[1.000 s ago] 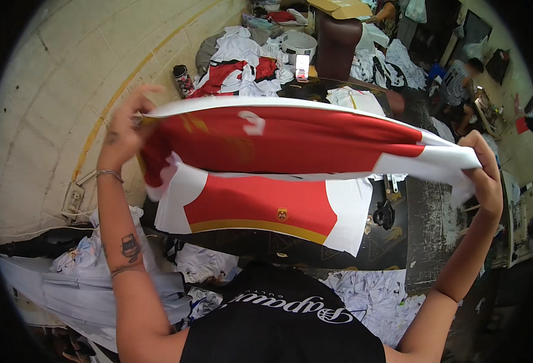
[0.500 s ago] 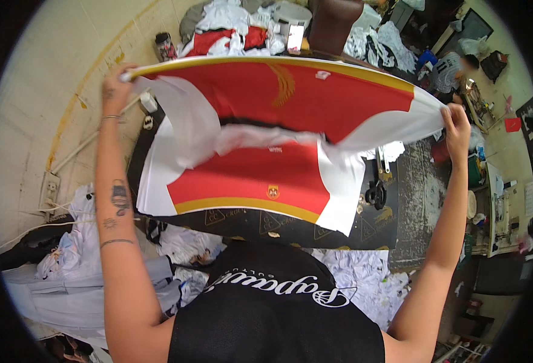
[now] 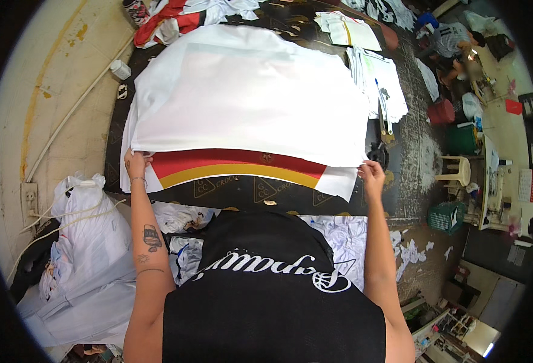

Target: The person repeatedly cuts the side seams of a red and white jersey using shears. They flip the garment over, smooth it on the table, and continue cutting along the edges. The process is repeated multiple times on the same piece of fabric.

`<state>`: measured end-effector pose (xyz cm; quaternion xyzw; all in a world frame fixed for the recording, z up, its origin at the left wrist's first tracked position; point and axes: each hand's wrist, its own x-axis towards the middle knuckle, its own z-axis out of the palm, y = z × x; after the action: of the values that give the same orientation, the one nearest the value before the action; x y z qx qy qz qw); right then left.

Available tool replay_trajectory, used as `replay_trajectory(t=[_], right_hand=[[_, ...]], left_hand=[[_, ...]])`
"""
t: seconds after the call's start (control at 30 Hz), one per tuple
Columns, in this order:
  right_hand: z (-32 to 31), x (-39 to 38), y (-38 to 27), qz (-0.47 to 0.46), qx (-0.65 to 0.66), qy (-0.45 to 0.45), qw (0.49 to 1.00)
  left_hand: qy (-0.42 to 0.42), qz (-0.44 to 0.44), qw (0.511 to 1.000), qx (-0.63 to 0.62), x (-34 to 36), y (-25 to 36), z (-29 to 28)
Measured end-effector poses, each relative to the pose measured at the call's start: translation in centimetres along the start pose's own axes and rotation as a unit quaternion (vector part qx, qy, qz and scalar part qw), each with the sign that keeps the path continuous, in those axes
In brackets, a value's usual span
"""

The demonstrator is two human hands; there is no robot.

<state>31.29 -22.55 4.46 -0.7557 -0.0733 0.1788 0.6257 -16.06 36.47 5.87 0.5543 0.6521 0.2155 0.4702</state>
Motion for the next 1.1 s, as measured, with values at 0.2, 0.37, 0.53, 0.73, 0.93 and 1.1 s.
replay_trajectory(t=[0.2, 0.37, 0.53, 0.73, 0.93, 1.1], right_hand=[[2.7, -0.8, 3.5, 0.101, -0.025, 0.073, 0.992], [2.2, -2.0, 2.5, 0.054, -0.105, 0.086, 0.989], [1.2, -3.5, 2.3, 0.002, -0.251, 0.078, 0.965], [1.4, -5.4, 2.3, -0.013, -0.315, 0.079, 0.946], [2.7, -6.5, 2.3, -0.073, -0.419, 0.024, 0.905], [3.2, -8.3, 2.7, -0.217, -0.504, 0.004, 0.836]], left_hand=[[-0.124, 0.055, 0.975, -0.177, 0.8, -6.2, 1.0], [-0.023, -0.007, 0.965, -0.263, 2.3, -6.9, -1.7], [0.042, 0.209, 0.953, 0.215, 2.0, -7.5, -3.8], [0.078, 0.196, 0.944, 0.256, 1.2, -9.1, -4.1], [0.082, 0.245, 0.917, 0.304, -1.2, -8.5, -3.3], [0.111, 0.204, 0.917, 0.323, -4.6, -8.3, -2.0]])
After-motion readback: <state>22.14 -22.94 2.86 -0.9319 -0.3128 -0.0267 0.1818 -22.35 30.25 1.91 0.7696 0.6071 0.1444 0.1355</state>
